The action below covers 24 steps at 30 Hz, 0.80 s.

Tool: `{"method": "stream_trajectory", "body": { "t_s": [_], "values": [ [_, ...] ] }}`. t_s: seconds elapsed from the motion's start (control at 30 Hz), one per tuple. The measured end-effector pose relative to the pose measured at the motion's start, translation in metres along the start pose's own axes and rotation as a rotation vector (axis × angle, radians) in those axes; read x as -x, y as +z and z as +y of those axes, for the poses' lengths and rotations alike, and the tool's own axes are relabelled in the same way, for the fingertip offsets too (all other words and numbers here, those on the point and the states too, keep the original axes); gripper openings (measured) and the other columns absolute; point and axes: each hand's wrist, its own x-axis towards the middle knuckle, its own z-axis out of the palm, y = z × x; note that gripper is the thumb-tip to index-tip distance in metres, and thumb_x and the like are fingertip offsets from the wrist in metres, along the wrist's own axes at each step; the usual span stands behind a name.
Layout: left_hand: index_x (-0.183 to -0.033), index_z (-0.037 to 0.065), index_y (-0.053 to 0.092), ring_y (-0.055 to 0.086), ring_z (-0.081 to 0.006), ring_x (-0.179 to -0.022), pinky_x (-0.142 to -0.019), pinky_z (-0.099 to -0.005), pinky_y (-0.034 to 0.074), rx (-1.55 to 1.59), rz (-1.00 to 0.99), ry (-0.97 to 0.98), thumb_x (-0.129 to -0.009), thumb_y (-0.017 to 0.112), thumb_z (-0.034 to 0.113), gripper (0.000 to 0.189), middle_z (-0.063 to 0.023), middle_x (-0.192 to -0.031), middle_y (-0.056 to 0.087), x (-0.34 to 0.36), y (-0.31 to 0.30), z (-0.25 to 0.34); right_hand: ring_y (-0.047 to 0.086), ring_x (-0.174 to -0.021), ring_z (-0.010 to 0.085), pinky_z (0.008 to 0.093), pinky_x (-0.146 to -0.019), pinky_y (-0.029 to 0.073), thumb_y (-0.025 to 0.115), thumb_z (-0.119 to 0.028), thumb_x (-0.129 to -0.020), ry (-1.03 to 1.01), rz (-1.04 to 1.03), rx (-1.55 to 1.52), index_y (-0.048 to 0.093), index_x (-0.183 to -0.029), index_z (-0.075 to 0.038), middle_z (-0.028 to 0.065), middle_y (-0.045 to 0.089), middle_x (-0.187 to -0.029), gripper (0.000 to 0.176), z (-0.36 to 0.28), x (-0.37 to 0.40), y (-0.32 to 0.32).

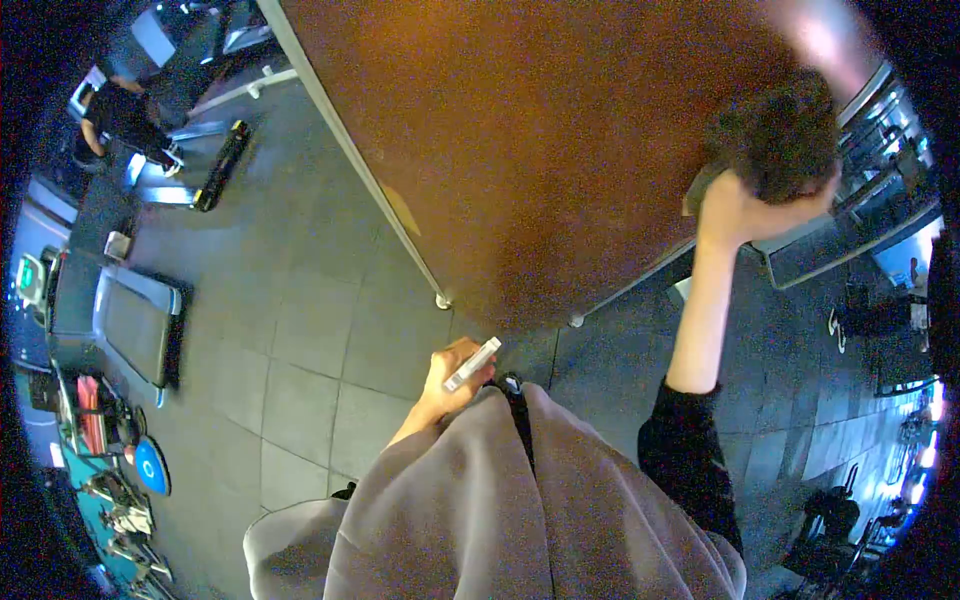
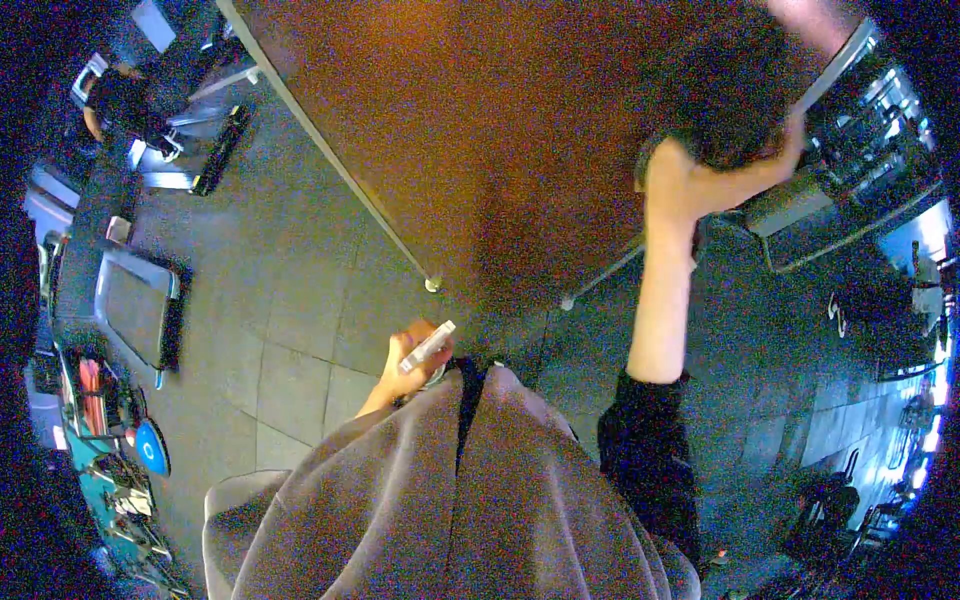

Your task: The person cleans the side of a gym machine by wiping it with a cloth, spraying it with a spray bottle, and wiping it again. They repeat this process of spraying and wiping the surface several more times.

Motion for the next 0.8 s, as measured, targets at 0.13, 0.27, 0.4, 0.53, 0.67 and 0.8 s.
{"method": "stream_trajectory", "body": {
  "t_s": [0.13,0.27,0.4,0.53,0.67,0.8],
  "values": [
    [-0.08,0.0,0.062,0.059,-0.0286,-0.069,-0.065,-0.0348,0.048,0.06,0.0,0.092,-0.069,0.065,0.005,0.013,-0.0141,-0.077,0.061,-0.003,-0.005,0.003,0.05,-0.103,0.035,0.0478,-0.089,0.039,0.069,-0.019,-0.074,-0.152,-0.43,0.16,0.047,-0.112,-0.005,0.0189,0.052,-0.114,0.046,-0.009,0.1,-0.056],
    [-0.08,0.0,0.062,0.059,-0.0287,-0.069,-0.065,-0.0347,0.048,0.028,-0.037,0.138,-0.068,0.065,0.005,0.013,-0.0138,-0.078,0.061,-0.005,-0.004,-0.004,0.048,-0.101,0.0266,0.0436,-0.082,0.035,0.064,-0.022,-0.068,-0.259,-0.893,0.228,0.06,-0.101,-0.025,0.0023,0.054,-0.117,0.033,-0.021,0.225,-0.141],
    [-0.078,0.001,0.062,0.058,-0.0291,-0.067,-0.063,-0.0345,0.047,0.049,-0.026,0.104,-0.068,0.064,0.007,0.012,-0.0138,-0.075,0.06,-0.004,-0.003,-0.008,0.045,-0.083,0.0181,0.0352,-0.074,0.034,0.059,-0.004,-0.075,-0.223,-0.762,0.207,0.063,-0.096,-0.033,-0.0083,0.058,-0.11,0.036,-0.035,0.183,-0.115],
    [-0.075,0.001,0.06,0.056,-0.0287,-0.063,-0.059,-0.0352,0.045,0.107,-0.002,0.114,-0.068,0.064,0.006,0.009,-0.0139,-0.071,0.059,-0.002,0.003,-0.02,0.055,-0.102,0.0294,0.0391,-0.088,0.042,0.067,-0.002,-0.069,-0.235,-0.433,0.236,0.056,-0.105,-0.005,0.0149,0.06,-0.108,0.038,-0.028,0.036,-0.035],
    [-0.076,0.0,0.062,0.056,-0.0249,-0.06,-0.057,-0.0344,0.045,0.179,-0.005,0.013,-0.069,0.064,0.003,0.008,-0.0138,-0.068,0.06,0.003,0.002,-0.025,0.054,-0.102,0.0257,0.0331,-0.092,0.04,0.065,0.002,-0.067,-0.088,-0.095,0.132,0.056,-0.112,-0.003,0.0107,0.059,-0.108,0.046,-0.006,-0.059,0.016],
    [-0.077,-0.001,0.063,0.058,-0.0237,-0.061,-0.058,-0.0337,0.046,0.102,0.044,0.135,-0.068,0.063,0.002,0.009,-0.0141,-0.069,0.061,0.003,0.005,-0.03,0.053,-0.105,0.0237,0.0343,-0.096,0.038,0.063,0.005,-0.068,0.145,-0.009,0.089,0.051,-0.115,0.003,0.0139,0.057,-0.113,0.048,0.047,-0.068,-0.013]
  ]
}}
